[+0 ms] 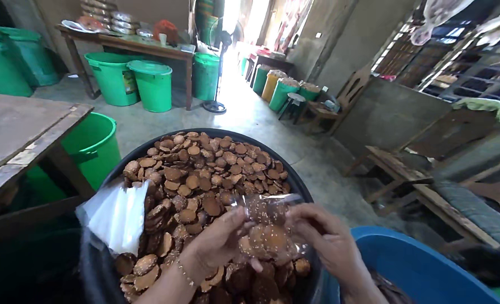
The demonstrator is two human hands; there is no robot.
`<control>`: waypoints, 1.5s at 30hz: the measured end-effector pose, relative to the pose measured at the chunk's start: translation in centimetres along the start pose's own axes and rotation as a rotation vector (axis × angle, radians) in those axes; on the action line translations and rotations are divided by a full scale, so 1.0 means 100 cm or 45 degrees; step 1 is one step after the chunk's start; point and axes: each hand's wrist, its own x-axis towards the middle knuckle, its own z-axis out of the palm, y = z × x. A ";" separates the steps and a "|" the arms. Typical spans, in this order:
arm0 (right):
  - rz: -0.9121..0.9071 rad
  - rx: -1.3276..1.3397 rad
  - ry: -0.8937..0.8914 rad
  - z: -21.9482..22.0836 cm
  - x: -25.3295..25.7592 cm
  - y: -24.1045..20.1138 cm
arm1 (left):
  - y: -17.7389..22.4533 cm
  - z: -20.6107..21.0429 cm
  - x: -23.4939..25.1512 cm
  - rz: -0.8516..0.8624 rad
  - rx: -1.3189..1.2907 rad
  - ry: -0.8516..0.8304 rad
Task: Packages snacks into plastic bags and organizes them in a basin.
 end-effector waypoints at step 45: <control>-0.301 -0.326 -0.187 0.041 -0.011 -0.017 | -0.022 0.028 -0.028 0.634 1.392 0.577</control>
